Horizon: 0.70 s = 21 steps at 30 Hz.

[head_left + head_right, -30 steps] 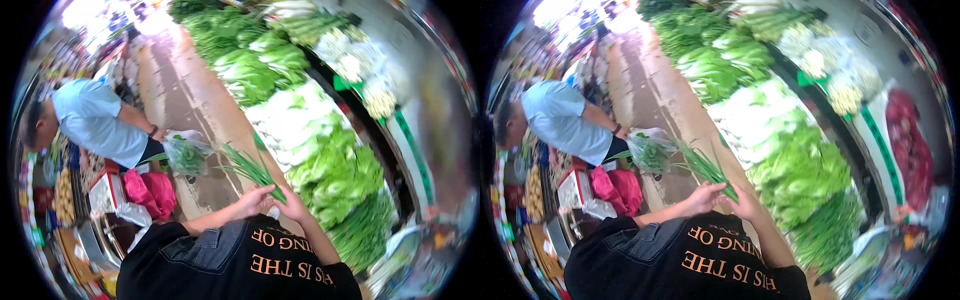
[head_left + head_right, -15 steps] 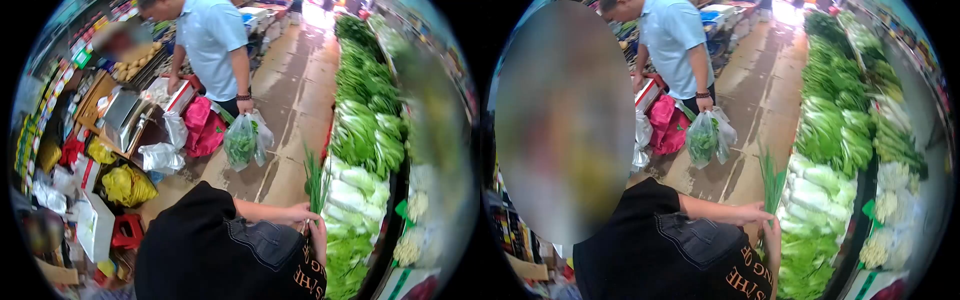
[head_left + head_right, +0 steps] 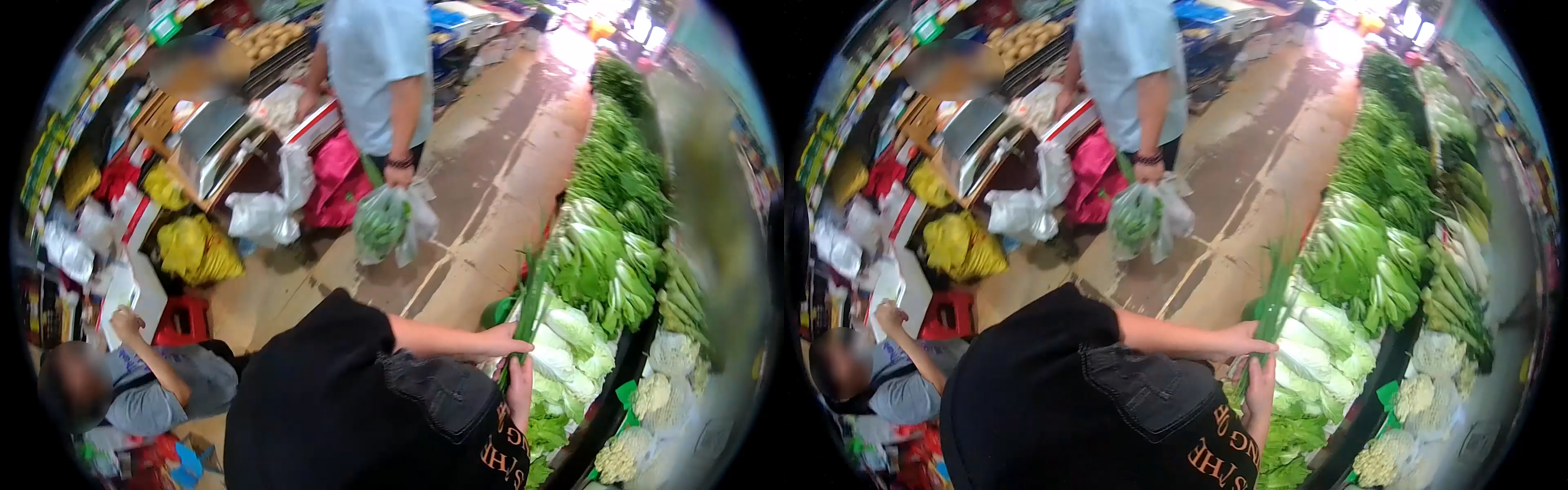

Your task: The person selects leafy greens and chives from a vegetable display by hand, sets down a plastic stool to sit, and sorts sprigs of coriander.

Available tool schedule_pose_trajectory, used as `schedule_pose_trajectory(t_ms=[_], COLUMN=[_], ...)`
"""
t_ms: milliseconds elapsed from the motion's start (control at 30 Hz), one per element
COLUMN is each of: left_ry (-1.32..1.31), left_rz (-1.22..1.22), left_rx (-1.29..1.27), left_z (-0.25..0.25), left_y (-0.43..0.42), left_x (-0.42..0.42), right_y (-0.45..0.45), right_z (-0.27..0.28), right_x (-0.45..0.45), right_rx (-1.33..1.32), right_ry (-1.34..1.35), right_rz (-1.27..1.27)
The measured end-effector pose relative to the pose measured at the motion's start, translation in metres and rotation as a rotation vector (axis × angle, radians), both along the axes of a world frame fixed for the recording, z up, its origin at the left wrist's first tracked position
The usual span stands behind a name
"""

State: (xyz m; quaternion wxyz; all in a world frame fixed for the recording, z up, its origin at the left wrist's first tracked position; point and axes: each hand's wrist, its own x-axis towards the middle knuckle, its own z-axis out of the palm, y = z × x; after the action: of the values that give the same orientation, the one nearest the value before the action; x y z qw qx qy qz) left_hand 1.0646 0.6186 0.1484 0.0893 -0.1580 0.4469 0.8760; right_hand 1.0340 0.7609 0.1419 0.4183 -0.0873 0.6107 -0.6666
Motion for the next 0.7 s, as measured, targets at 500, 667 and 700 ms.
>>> schedule_pose_trajectory(t_ms=[500,667,700], left_ry=[0.095,0.058,0.034], left_rz=[-0.212,-0.209,-0.221], left_rx=[-0.024,-0.043,-0.052], left_z=[-0.001,-0.006,-0.004], left_y=[0.048,0.072,0.077], left_x=[-0.02,-0.015,-0.013], right_y=[0.042,0.072,0.075], right_z=[0.023,0.012,0.017], right_x=[0.01,0.028,0.034], right_rx=[-0.076,-0.082,-0.055], right_ry=[0.177,0.122,0.109], right_rz=[-0.248,-0.345,-0.401])
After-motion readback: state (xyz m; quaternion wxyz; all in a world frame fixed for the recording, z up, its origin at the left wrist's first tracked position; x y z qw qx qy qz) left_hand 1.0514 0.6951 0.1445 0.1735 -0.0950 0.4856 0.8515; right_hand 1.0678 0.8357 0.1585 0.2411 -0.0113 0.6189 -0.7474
